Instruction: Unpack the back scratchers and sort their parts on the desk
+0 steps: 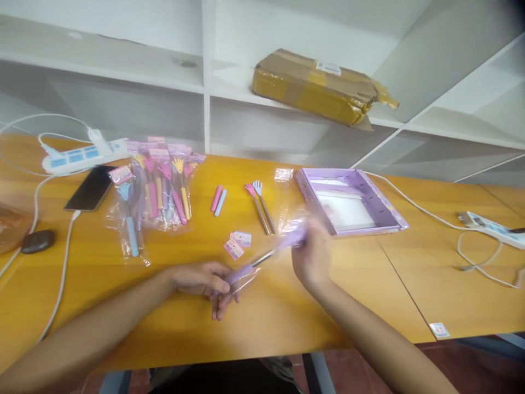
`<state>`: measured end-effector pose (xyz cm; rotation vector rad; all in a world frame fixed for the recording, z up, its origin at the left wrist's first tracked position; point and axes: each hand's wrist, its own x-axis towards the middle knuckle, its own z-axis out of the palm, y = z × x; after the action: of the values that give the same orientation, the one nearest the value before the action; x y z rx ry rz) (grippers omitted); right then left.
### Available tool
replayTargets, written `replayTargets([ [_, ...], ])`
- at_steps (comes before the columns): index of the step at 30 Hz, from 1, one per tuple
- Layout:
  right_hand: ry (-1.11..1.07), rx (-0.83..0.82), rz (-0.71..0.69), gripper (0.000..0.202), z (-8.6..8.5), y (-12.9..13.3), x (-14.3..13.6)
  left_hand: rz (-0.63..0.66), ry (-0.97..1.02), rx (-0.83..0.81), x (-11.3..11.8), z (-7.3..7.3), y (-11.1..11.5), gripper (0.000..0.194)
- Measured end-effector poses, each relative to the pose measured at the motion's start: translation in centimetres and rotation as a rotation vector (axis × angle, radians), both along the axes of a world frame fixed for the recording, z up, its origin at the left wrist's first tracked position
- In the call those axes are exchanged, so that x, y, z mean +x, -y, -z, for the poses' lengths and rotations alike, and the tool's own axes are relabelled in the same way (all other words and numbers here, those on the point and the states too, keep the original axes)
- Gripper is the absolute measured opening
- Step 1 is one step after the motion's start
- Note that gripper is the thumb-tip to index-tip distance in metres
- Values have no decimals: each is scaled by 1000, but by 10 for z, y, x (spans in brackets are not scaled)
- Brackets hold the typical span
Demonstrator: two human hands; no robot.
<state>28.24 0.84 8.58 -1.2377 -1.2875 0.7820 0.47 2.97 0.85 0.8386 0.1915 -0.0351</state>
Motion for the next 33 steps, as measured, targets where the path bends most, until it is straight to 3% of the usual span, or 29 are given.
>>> replayTargets([
  [6,-167,196,183,50,-11,-11,6,-35,-62,52,2,-7,0,43],
  [10,-167,103,15,43,-2,-5,-2,-39,-68,39,4,-8,2,42],
  [12,-191,157,105,41,-1,-7,3,-19,-73,51,4,-8,2,41],
  [15,-209,341,386,34,-14,-30,37,29,-71,76,4,-10,3,42],
  [17,-180,366,421,31,-26,-60,76,44,-80,83,4,-11,2,43],
  [20,-111,247,344,35,-36,-110,131,46,-112,63,3,-11,2,44],
  [23,194,-11,364,37,-28,-152,155,43,-140,64,2,-9,1,49],
  [26,440,-172,350,27,-7,-176,147,36,-167,104,2,-7,0,59],
  [30,617,-218,298,13,18,-183,125,15,-194,128,2,-5,-2,67],
  [33,791,-238,241,27,24,-177,115,6,-203,127,2,-5,-4,61],
])
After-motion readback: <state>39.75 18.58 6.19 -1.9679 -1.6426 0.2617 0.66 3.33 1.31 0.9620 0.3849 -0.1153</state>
